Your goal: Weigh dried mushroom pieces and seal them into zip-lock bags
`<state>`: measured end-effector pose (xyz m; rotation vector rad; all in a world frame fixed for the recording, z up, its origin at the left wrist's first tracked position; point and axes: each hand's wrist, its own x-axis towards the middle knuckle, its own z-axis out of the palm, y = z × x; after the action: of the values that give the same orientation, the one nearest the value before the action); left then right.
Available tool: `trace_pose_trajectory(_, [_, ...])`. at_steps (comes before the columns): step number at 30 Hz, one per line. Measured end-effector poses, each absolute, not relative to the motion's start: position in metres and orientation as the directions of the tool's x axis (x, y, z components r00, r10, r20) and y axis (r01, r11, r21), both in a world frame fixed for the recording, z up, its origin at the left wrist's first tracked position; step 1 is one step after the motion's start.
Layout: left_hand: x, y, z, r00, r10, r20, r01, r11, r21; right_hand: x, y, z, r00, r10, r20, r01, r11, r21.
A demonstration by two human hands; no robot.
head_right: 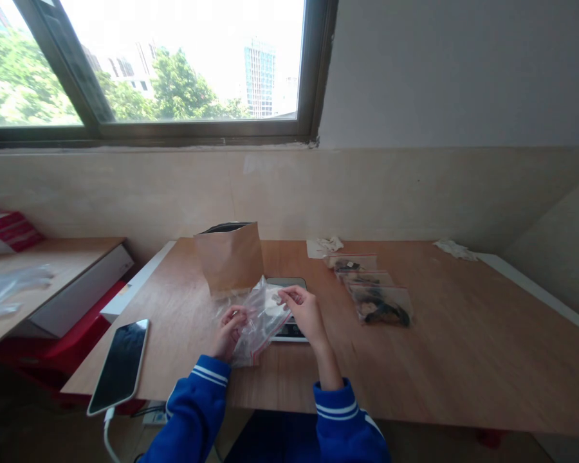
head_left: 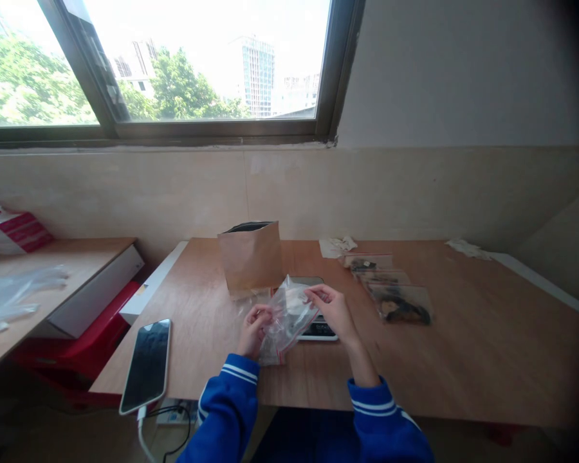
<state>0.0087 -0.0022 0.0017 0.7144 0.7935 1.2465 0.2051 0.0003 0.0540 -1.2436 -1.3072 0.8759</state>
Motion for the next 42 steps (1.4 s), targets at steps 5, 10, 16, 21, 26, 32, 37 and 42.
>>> trace_pose_trajectory(5, [0.003, -0.008, 0.03, 0.364, 0.93, -0.05, -0.335, 0.181, 0.925, 0.233, -0.009, 0.067, 0.124, 0.972, 0.2, 0.053, 0.194, -0.98])
trace_pose_trajectory(10, [0.001, -0.02, 0.054, 0.447, 0.889, -0.102, -0.123, 0.174, 0.977, 0.229, -0.018, 0.079, -0.026, 0.983, 0.18, 0.092, 0.181, -0.979])
trace_pose_trajectory(16, [0.022, -0.028, 0.062, 0.087, 0.996, -0.009, 0.083, 0.002, 0.997, 0.195, -0.034, 0.064, 0.185, 0.978, 0.096, -0.214, 0.136, -0.967])
trace_pose_trajectory(21, [0.024, -0.029, 0.06, -0.119, 0.99, 0.079, 0.101, -0.067, 0.993, 0.174, -0.059, 0.034, -0.104, 0.99, -0.099, -0.307, -0.126, -0.943])
trace_pose_trajectory(26, [0.008, -0.027, 0.055, -0.102, 0.991, 0.087, 0.189, -0.067, 0.98, 0.185, -0.063, 0.018, -0.083, 0.996, -0.034, -0.129, -0.044, -0.991])
trace_pose_trajectory(32, [-0.037, -0.015, 0.049, -0.202, 0.979, 0.011, 0.276, 0.046, 0.96, 0.269, -0.037, 0.014, 0.086, 0.996, 0.033, -0.02, 0.035, -0.999])
trace_pose_trajectory(37, [-0.053, -0.001, 0.027, -0.086, 0.996, 0.028, 0.518, 0.021, 0.855, 0.383, 0.006, 0.003, 0.43, 0.821, 0.376, 0.661, -0.002, -0.751])
trace_pose_trajectory(42, [-0.046, 0.005, 0.009, -0.181, 0.854, 0.488, 0.844, -0.12, 0.522, 0.441, 0.03, -0.01, 0.38, 0.872, 0.309, 0.893, -0.259, -0.368])
